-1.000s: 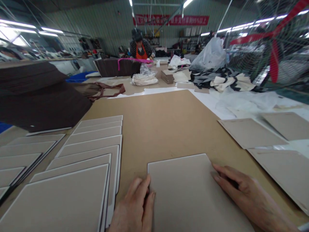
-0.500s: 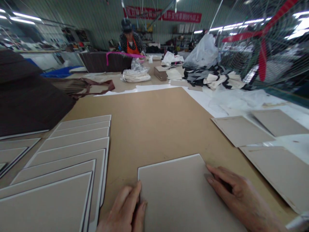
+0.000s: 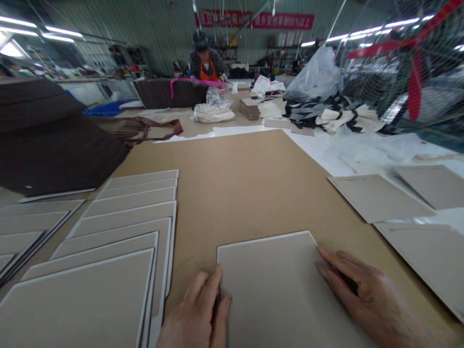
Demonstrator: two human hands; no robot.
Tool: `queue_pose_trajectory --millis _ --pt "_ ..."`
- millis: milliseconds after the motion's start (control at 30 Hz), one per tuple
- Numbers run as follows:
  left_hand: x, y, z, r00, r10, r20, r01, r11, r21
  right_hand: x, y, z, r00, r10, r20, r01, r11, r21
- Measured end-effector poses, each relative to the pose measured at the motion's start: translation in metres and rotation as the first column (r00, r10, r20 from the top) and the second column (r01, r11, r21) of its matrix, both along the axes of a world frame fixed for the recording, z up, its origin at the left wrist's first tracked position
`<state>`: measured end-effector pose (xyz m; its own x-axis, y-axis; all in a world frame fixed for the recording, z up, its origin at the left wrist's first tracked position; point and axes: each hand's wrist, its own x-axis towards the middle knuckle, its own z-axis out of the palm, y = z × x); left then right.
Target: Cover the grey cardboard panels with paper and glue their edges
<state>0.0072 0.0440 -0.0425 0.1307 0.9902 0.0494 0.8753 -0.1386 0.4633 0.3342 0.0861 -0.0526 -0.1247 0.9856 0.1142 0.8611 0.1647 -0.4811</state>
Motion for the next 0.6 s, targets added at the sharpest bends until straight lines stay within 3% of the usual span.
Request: queue_pose_trajectory --millis 133,267,600 --pt "0.009 -0.001 0.011 1.0 0.01 -0.017 -0.011 0.996 -0.092 0.014 -0.002 -0.023 0.993 -0.015 0.115 -0.003 0.989 0.15" --pt "0.014 -0.001 0.018 0.998 0.025 -0.053 -0.033 0.985 -0.166 0.03 -0.004 -0.043 0.973 0.016 0.229 -0.05 0.988 0.145" --pt "0.019 -0.002 0.023 0.994 0.04 -0.102 -0.055 0.987 -0.152 0.031 -0.001 -0.045 0.954 0.032 0.297 -0.085 0.982 0.166"
